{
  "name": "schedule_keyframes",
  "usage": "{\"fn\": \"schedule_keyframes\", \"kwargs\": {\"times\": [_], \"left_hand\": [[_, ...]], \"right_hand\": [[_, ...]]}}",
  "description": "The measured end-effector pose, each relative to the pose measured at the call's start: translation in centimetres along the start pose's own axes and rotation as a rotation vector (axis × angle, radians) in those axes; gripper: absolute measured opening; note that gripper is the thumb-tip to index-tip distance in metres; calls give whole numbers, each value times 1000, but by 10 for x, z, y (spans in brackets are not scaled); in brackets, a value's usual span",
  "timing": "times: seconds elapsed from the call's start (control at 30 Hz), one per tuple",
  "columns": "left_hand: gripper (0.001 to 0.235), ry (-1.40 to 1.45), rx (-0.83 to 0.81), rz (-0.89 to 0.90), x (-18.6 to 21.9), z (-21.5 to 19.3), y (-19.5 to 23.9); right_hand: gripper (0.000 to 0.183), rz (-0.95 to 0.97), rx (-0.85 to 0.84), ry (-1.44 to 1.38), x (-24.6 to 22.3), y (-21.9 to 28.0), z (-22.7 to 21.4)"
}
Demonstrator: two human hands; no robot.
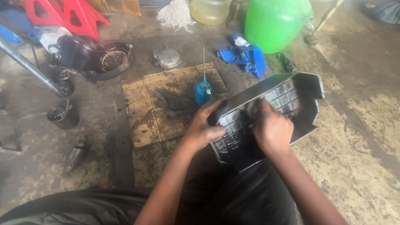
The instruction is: The person sits on the floor and cleans a black plastic automotive part using a rag and a blue oil can. They wipe the part, spray it with oil, and continue wiping to remove grime.
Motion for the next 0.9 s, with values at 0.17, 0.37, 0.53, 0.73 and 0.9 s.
{"fn": "schedule_keyframes", "kwargs": {"times": [0.17, 0.37, 0.53, 0.73, 0.9], "left_hand": [[95, 120, -38, 88, -11, 4, -3], [93, -74, 44, 98, -1, 0, -1], [93, -175, -2, 133, 21, 15, 5], [91, -124, 26, 102, 9, -1, -1], [91, 100, -12, 78, 0, -3, -2]], "right_hand": [[31, -401, 251, -16, -68, 40, 18], [28, -112, 94, -396, -16, 15, 6], [18, 175, 237, -160, 23, -11, 7], [27, -284, 15, -528, -39, 44, 37], [12, -260, 150, -332, 40, -3, 8]]}}
Point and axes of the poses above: each hand's wrist, its own y-axis away from the middle knuckle, its own z-axis out of the palm, x = y × z, the point moved 5 cm from there along -y, towards the middle knuckle, and after that the axes turned 5 degrees about -z, right-handed, at the moved point
